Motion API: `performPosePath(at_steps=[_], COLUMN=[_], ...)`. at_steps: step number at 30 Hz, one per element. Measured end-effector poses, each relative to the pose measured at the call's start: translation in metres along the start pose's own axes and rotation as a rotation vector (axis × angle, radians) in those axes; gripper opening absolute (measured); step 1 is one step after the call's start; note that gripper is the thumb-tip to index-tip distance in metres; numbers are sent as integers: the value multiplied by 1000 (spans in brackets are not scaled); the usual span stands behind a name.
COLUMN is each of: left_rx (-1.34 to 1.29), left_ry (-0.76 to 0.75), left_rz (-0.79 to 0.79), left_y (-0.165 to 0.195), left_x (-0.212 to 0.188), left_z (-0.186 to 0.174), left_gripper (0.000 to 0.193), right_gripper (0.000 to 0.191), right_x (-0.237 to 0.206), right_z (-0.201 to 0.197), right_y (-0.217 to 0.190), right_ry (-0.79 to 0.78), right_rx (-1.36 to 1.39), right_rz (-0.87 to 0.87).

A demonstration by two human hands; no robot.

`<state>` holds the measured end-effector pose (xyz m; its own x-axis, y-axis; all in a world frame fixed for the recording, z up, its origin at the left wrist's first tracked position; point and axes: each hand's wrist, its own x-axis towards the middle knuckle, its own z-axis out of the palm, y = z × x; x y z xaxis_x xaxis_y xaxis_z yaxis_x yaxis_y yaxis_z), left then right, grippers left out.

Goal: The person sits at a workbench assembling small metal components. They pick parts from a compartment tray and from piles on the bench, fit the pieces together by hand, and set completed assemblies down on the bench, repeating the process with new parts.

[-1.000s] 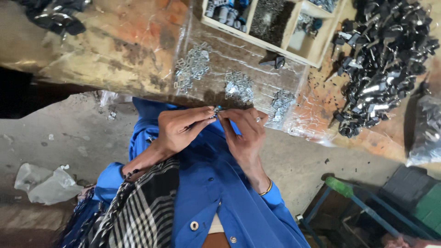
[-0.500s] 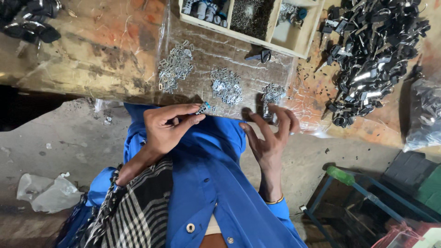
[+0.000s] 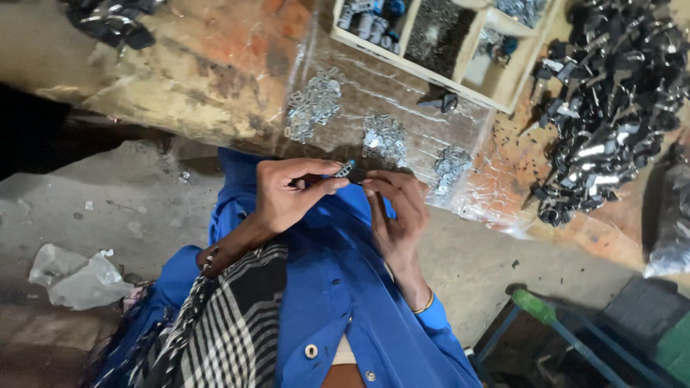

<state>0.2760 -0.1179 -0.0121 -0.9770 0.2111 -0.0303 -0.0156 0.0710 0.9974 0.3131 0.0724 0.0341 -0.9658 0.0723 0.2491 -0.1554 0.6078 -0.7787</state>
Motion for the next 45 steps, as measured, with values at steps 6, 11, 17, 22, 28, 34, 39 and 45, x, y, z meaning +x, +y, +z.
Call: performPosePath(at_steps=[6,11,17,22,28,34,39,45], left_rx=[-38,70,88,125,102,-38,-53,-134], left_ry=[-23,-33,-28,-29,119,223,231,154], left_rz=[20,118,138,218,228,87,86,53], left_y=[-3,-7,-7,-5,-1,-3,-7,-9], left_x=[0,-1,-1,0,-4,-14,-16,-14], left_z=[-6,-10,-13,-16,-31,-60,-62,-55], left_gripper=[22,23,23,23,23,18,19,18], right_gripper=[21,29,30,24,25,39,39,26], right_x=[4,-2,3,13,37,49,43,29], right_z=[24,28,23,20,20,41,31,25], right_y=[-6,-6,-4,-12,-24,-38,-32,-15], right_ry=[56,45,1,-37,-209,-232,-232,-180], right_rx=[247,39,191,-33,-262,-471,-401,-401], right_rz=[206,97,218,116,-9,-170,-159,-337])
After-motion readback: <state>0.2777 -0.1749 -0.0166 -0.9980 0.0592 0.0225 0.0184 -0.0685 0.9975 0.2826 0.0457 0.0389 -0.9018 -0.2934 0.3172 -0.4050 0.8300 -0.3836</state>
